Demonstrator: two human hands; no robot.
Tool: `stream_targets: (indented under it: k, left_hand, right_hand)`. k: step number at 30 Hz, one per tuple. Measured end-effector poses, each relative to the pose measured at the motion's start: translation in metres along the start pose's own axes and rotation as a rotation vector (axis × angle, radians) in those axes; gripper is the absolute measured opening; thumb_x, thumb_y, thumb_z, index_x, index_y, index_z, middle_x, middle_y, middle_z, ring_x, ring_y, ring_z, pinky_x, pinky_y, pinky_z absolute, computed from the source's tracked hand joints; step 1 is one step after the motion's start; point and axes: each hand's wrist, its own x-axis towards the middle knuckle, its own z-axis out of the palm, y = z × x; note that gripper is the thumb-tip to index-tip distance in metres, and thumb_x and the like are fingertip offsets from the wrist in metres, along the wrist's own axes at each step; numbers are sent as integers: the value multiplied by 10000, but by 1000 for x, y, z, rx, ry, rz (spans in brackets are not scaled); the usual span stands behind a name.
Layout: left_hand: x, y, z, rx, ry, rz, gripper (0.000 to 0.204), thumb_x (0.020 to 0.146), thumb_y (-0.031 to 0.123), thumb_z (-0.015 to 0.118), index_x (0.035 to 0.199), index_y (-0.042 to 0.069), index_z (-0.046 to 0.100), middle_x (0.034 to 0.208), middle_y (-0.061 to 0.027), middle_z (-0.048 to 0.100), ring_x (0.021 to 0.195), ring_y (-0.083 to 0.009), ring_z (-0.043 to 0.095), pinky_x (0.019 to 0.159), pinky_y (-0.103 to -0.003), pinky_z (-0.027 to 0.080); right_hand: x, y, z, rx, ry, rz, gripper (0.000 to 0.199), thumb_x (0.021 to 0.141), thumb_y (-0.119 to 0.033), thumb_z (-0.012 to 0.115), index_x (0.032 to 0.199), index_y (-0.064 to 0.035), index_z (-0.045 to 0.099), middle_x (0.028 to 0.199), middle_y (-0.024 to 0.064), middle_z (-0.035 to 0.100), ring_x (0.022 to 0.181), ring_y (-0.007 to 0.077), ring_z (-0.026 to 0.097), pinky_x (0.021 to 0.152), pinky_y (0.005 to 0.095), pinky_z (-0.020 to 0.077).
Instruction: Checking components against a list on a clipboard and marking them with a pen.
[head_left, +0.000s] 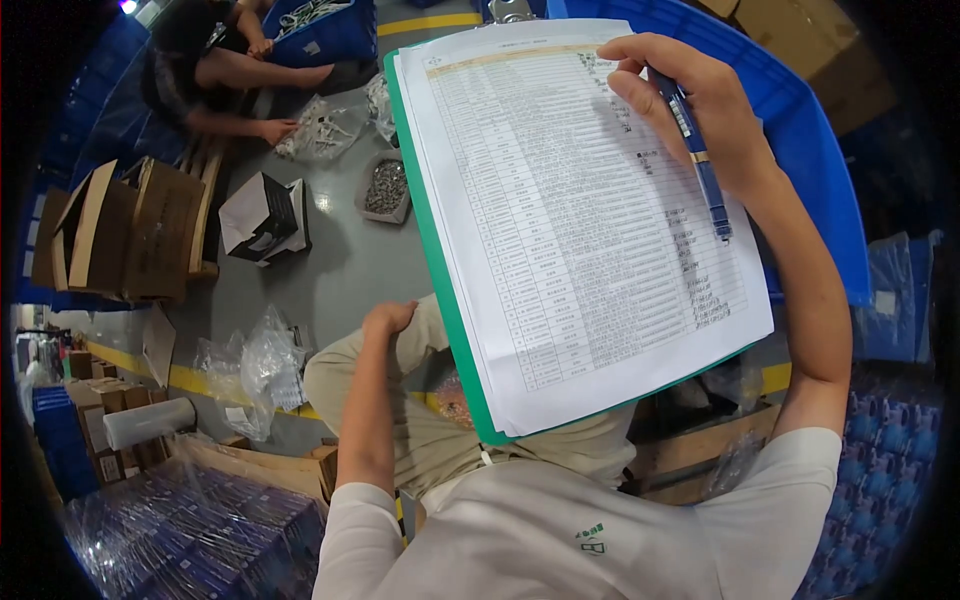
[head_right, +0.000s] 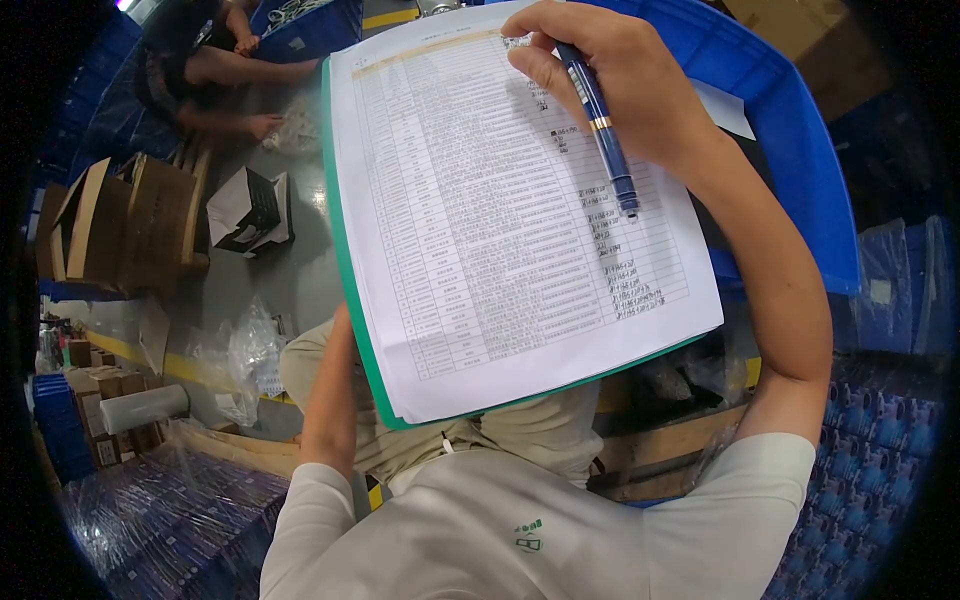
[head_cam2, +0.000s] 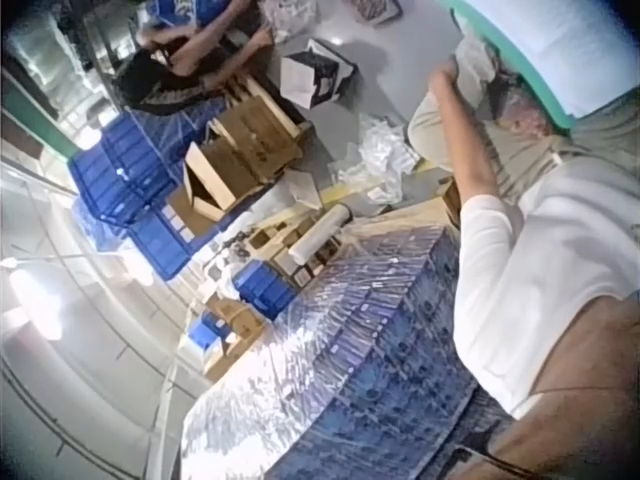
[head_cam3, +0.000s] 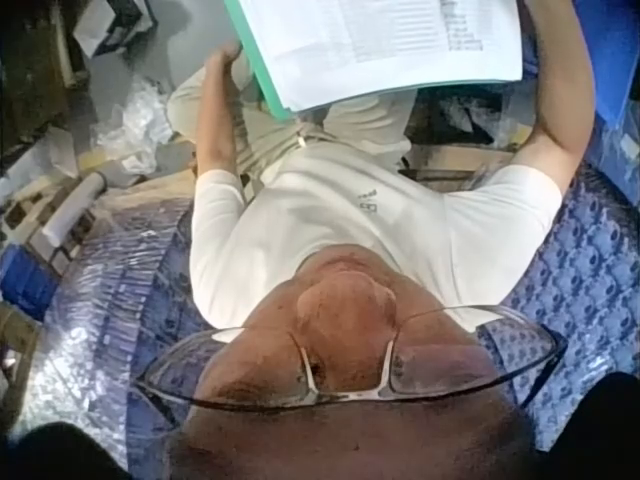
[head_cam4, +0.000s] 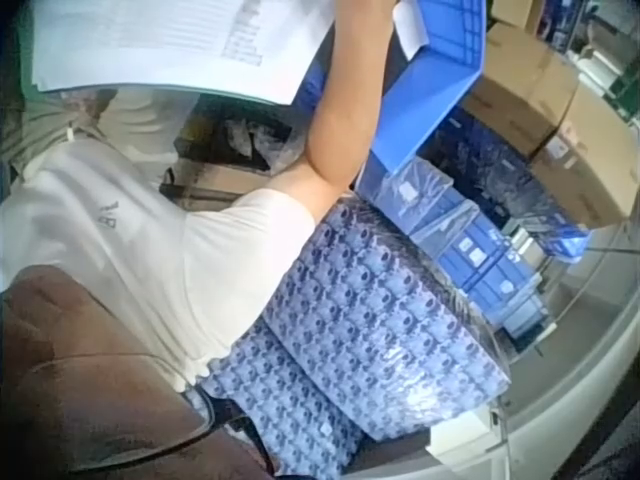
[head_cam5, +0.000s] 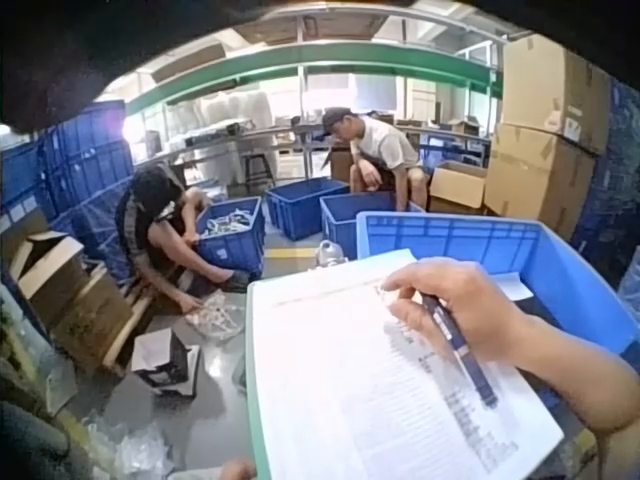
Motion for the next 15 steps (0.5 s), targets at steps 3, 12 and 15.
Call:
stream_targets:
  k: [3,12,15]
  left_hand:
    - [5,-1,2,13,5,11,644,850,572,359,1210,65,531,1325,-150,439,1245,-327,388,1014,-415,327]
    - [17,-7,7,-8,-32,27,645,848,562,361,1213,56,523,1319,-161,441,1252,-325,379,1025,-416,309]
    - [9,-1,5,-15,-26,17,640,849,562,363,1216,63,525,1321,-156,442,1253,-318,383,1022,-411,315]
  right_hand:
    - [1,0,-1,13,0,-6,291,866,-258,592,1084,-65,610,838,67,605,727,120,578,629,209,465]
    - [2,-4,2,0,22,-18,283,862,-252,598,1066,-57,615,830,82,613,718,135,580,627,221,466]
    - [-1,5,5,-16,41,-59,279,861,-250,599,1061,-56,616,834,86,615,721,139,584,629,224,467]
